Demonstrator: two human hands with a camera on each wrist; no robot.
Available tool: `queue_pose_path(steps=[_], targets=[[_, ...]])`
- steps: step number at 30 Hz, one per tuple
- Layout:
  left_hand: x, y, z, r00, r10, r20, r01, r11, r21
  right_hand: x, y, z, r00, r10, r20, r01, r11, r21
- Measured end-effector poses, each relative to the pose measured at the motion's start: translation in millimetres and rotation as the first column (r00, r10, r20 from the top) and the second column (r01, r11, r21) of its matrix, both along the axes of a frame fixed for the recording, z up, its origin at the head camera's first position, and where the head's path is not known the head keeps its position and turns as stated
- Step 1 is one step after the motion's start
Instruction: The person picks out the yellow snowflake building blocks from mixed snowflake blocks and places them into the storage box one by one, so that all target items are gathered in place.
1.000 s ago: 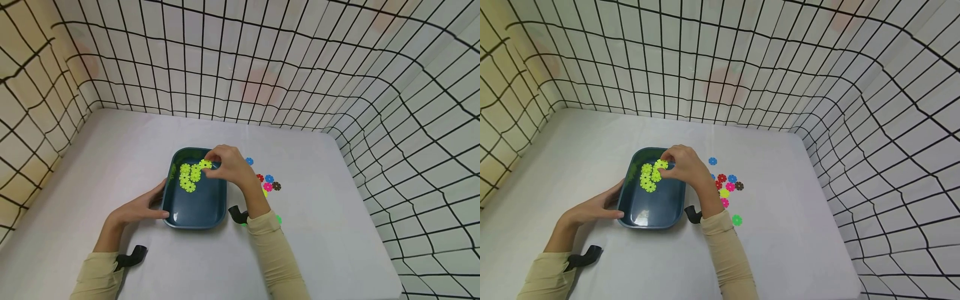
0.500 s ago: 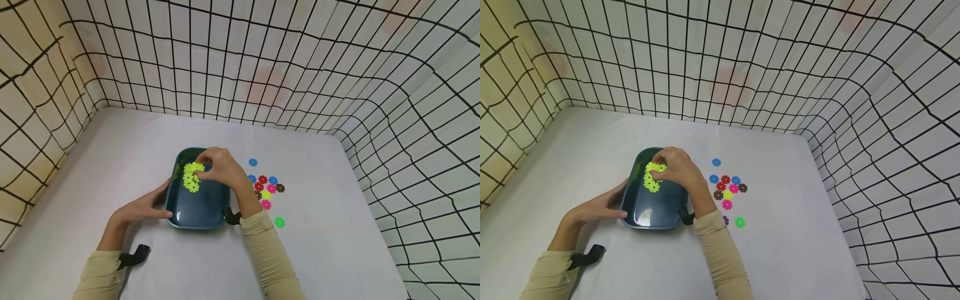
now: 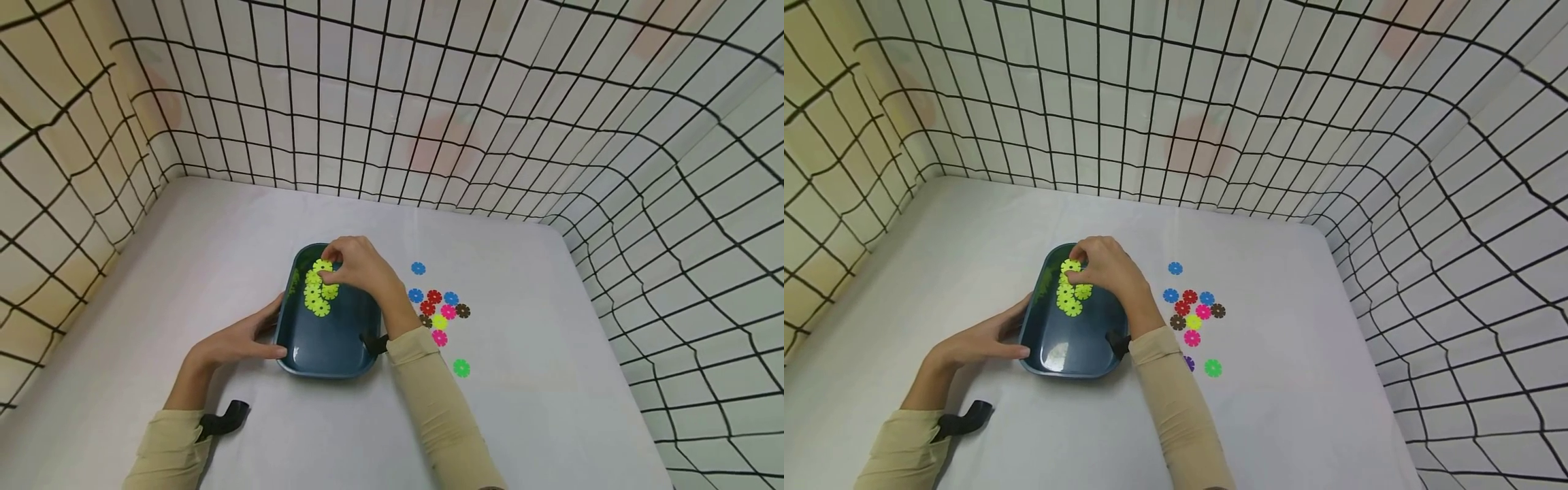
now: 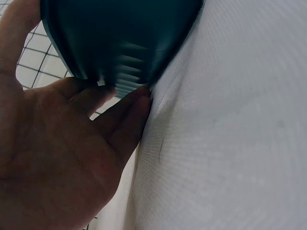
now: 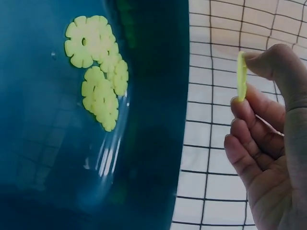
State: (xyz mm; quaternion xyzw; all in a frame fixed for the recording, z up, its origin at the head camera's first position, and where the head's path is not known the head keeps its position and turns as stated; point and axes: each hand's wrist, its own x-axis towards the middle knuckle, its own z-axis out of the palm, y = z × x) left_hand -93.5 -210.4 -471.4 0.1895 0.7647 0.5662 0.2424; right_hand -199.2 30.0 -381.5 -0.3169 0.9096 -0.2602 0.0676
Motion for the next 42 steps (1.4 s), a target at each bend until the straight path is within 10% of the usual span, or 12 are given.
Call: queue_pose_path(steps=[21, 42], targets=[[-4.7, 2, 1.3, 0.999, -0.036, -0.021, 0.036, 0.999, 0.006, -20.8, -15, -39.6, 0.995, -0.068, 0.078, 0.043, 0.957, 0.285], [-0.8, -3, -0.4, 0.999, -0.036, -0.02, 0.036, 0.999, 0.025, -20.9, -20, -44.5, 0.992, -0.061, 0.106, 0.037, 0.975, 0.219]])
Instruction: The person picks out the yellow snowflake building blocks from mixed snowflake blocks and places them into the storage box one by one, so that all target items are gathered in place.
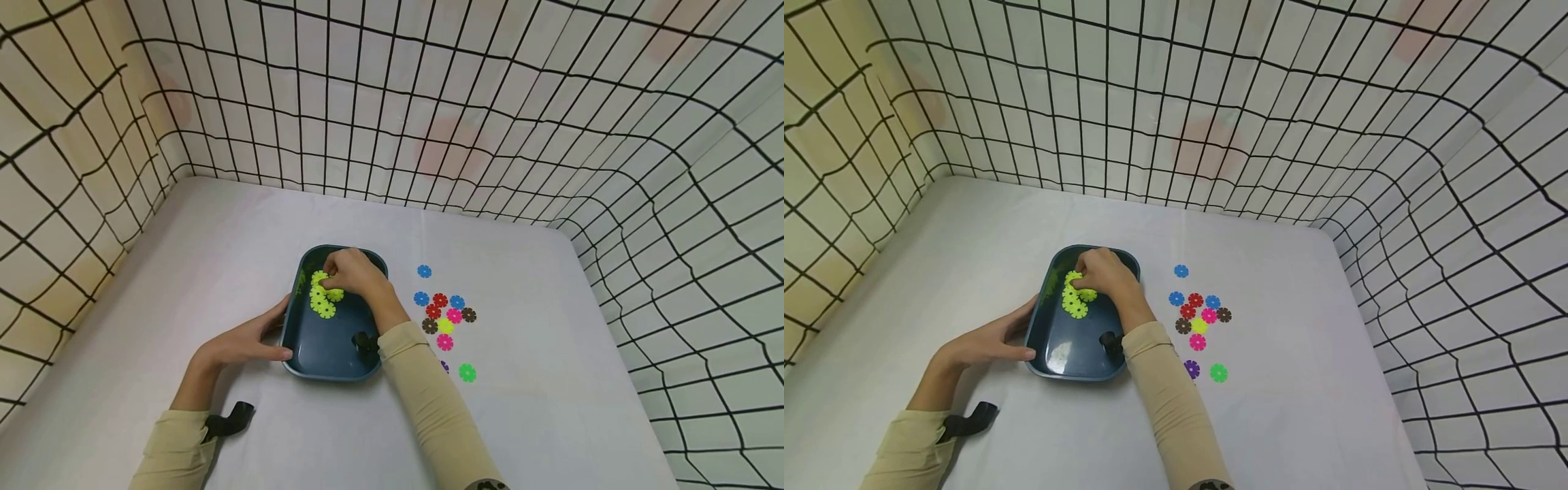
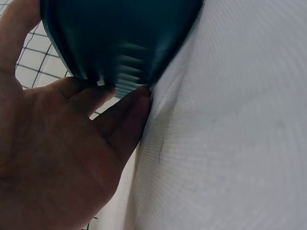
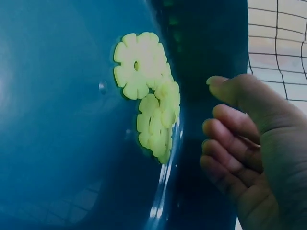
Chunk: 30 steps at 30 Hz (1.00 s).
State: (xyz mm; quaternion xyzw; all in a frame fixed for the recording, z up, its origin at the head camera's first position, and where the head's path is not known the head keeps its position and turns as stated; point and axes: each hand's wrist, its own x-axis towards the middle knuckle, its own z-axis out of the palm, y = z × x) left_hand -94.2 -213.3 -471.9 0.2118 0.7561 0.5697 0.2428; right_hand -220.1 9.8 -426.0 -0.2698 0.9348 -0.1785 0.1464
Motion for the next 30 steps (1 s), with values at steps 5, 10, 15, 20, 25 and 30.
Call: queue_pose_path(steps=[5, 10, 15, 20, 25, 30], targets=[[-0.7, 2, 0.2, 1.0, -0.001, 0.001, 0.001, 1.0, -0.011, 0.6, 1, 4.2, 1.0, 0.007, -0.02, -0.008, 1.0, -0.012], [-0.6, 2, -0.3, 1.0, 0.002, -0.005, -0.002, 1.0, -0.019, 3.6, 2, 14.2, 0.999, 0.023, -0.036, -0.024, 0.999, -0.042], [0.4, 1, 0.2, 1.0, 0.013, 0.0, -0.013, 1.0, -0.023, 9.1, 4, 29.9, 0.997, 0.036, -0.062, -0.041, 0.995, -0.088], [0.8, 2, 0.7, 1.0, 0.023, 0.003, -0.023, 0.999, -0.039, 17.9, 14, 45.2, 0.996, 0.03, -0.086, -0.041, 0.991, -0.128], [1.1, 1, -0.5, 1.0, 0.03, -0.011, -0.03, 0.998, -0.052, 26.3, 25, 55.7, 0.996, 0.016, -0.092, -0.031, 0.986, -0.161], [1.5, 3, -1.8, 0.999, 0.028, -0.016, -0.029, 0.998, -0.059, 33.2, 37, 59.6, 0.994, -0.002, -0.11, -0.018, 0.984, -0.179]])
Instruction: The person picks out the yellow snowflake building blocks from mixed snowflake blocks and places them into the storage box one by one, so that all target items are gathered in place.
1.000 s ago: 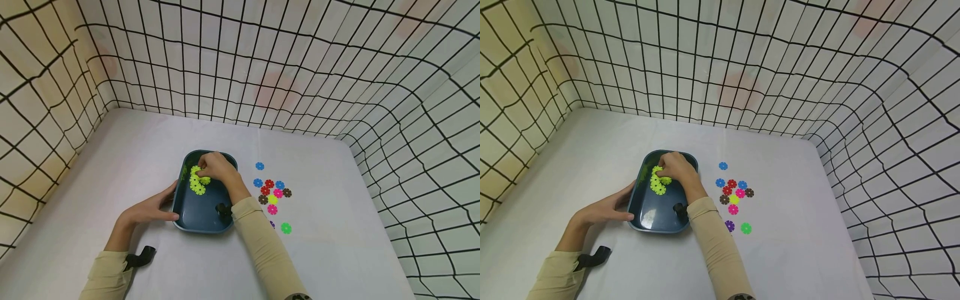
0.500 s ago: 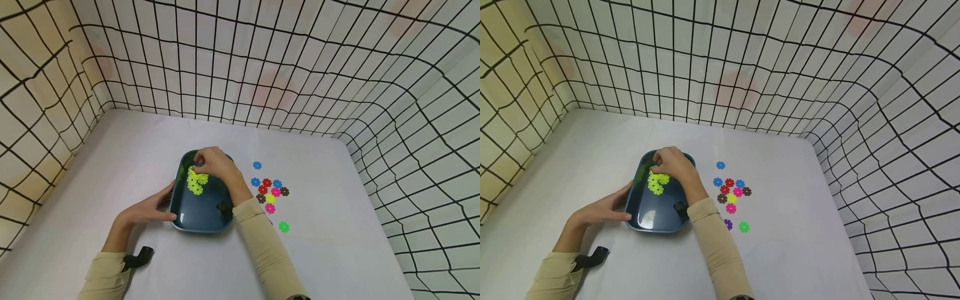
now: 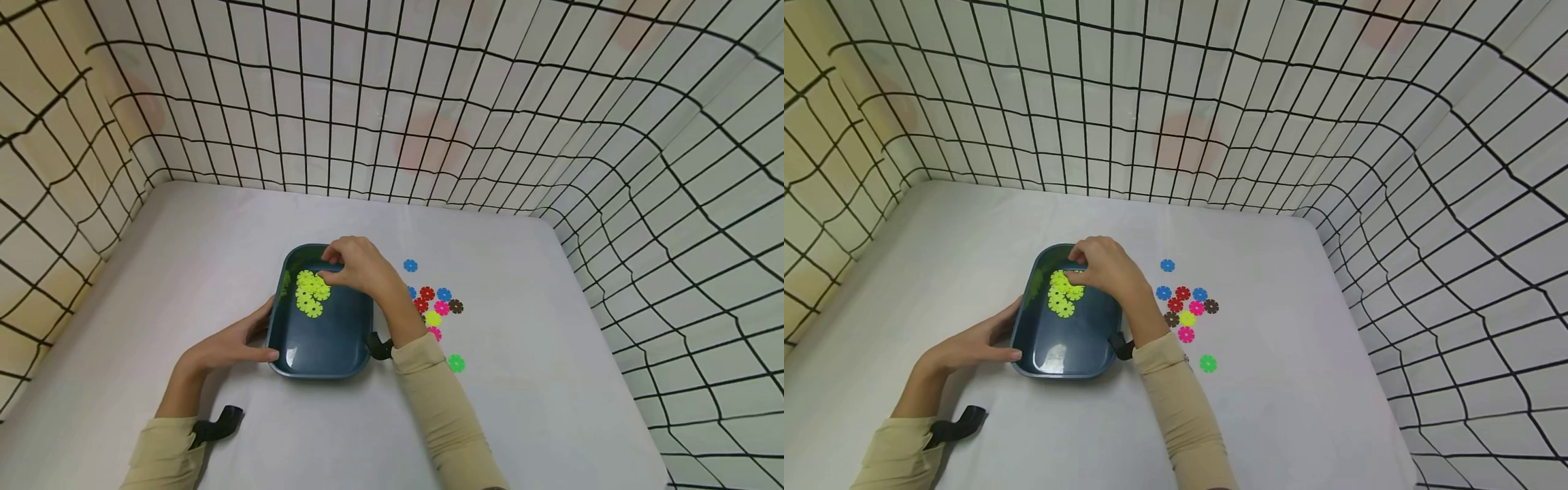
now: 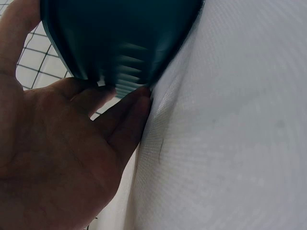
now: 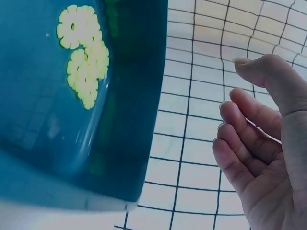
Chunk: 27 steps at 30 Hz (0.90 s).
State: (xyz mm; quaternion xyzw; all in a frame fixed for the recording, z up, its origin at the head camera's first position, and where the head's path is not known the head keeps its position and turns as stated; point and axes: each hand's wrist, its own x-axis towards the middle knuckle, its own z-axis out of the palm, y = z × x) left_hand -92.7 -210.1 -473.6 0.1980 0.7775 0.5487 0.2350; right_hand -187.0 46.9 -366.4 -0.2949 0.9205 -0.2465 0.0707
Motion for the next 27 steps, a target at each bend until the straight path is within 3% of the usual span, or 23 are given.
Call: queue_pose_path(steps=[12, 16, 19, 23, 27], targets=[[1.9, -3, 0.9, 1.0, -0.008, -0.018, 0.008, 1.0, 0.009, 15.8, 38, -8.8, 0.996, -0.069, -0.063, 0.064, 0.994, -0.086], [1.2, -3, -0.1, 1.0, -0.013, -0.025, 0.013, 1.0, 0.012, 22.3, 62, -13.0, 0.986, -0.093, -0.141, 0.079, 0.991, -0.105], [0.9, -2, -0.5, 1.0, -0.017, -0.022, 0.018, 1.0, 0.019, 28.3, 85, -18.4, 0.973, -0.158, -0.17, 0.14, 0.984, -0.114], [0.9, -1, 0.0, 1.0, -0.015, -0.022, 0.015, 1.0, 0.014, 35.1, 117, -26.6, 0.956, -0.28, -0.083, 0.266, 0.952, -0.151], [1.2, -1, -0.1, 1.0, -0.009, -0.026, 0.009, 1.0, -0.008, 40.1, 140, -34.9, 0.937, -0.348, -0.023, 0.341, 0.928, -0.15]])
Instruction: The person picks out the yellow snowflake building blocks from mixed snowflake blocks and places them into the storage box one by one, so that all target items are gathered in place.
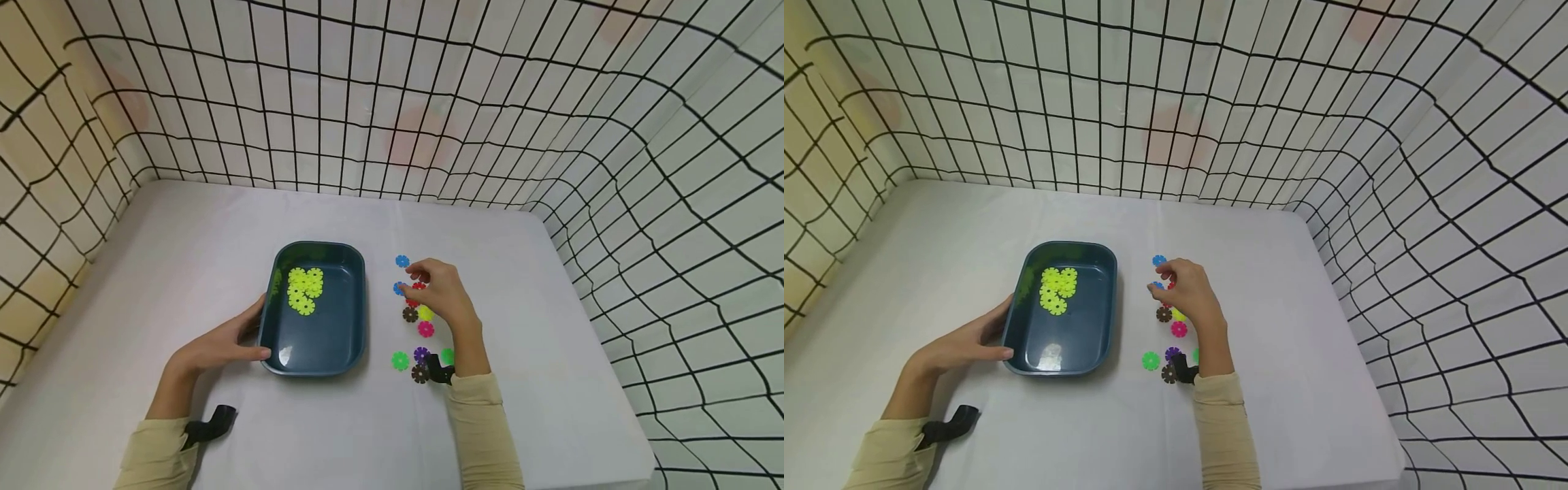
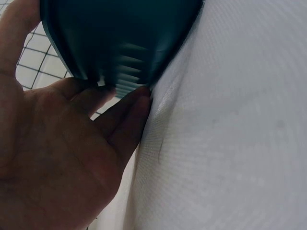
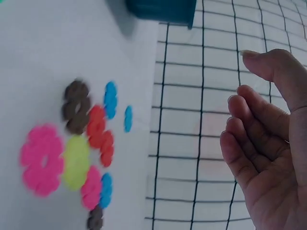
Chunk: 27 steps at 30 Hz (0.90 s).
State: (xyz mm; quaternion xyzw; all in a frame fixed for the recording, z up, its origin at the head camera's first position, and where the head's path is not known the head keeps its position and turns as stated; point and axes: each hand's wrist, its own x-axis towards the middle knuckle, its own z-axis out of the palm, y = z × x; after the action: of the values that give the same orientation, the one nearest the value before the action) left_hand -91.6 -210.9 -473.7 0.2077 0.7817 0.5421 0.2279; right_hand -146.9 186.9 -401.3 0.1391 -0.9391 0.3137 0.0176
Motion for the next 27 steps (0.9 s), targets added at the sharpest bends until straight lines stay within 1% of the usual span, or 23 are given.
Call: queue_pose_path(steps=[3, 9, 15, 18, 21, 24, 27], targets=[[-1.1, -1, 0.1, 1.0, 0.0, -0.003, 0.0, 1.0, 0.003, 2.9, 8, -6.6, 0.999, -0.022, 0.028, 0.021, 1.0, 0.004], [-1.2, 0, 0.2, 1.0, -0.006, -0.002, 0.006, 1.0, 0.006, 11.9, 23, -26.9, 0.984, -0.099, 0.147, 0.098, 0.995, 0.014], [-0.7, 0, 0.5, 1.0, -0.004, -0.001, 0.004, 1.0, 0.005, 15.4, 34, -47.9, 0.97, -0.162, 0.182, 0.156, 0.987, 0.047], [-0.8, -1, 0.3, 1.0, -0.005, -0.006, 0.005, 1.0, 0.008, 16.1, 37, -55.5, 0.959, -0.191, 0.211, 0.183, 0.982, 0.057], [-0.8, -1, 0.3, 1.0, -0.007, -0.006, 0.007, 1.0, 0.013, 17.1, 40, -61.4, 0.95, -0.203, 0.237, 0.194, 0.979, 0.059], [-0.8, -1, 0.2, 1.0, -0.007, 0.001, 0.007, 1.0, 0.017, 18.1, 42, -66.4, 0.948, -0.202, 0.246, 0.191, 0.979, 0.066], [-0.8, -1, 0.1, 1.0, -0.007, 0.005, 0.007, 1.0, 0.015, 19.3, 44, -70.2, 0.95, -0.212, 0.23, 0.197, 0.977, 0.085]])
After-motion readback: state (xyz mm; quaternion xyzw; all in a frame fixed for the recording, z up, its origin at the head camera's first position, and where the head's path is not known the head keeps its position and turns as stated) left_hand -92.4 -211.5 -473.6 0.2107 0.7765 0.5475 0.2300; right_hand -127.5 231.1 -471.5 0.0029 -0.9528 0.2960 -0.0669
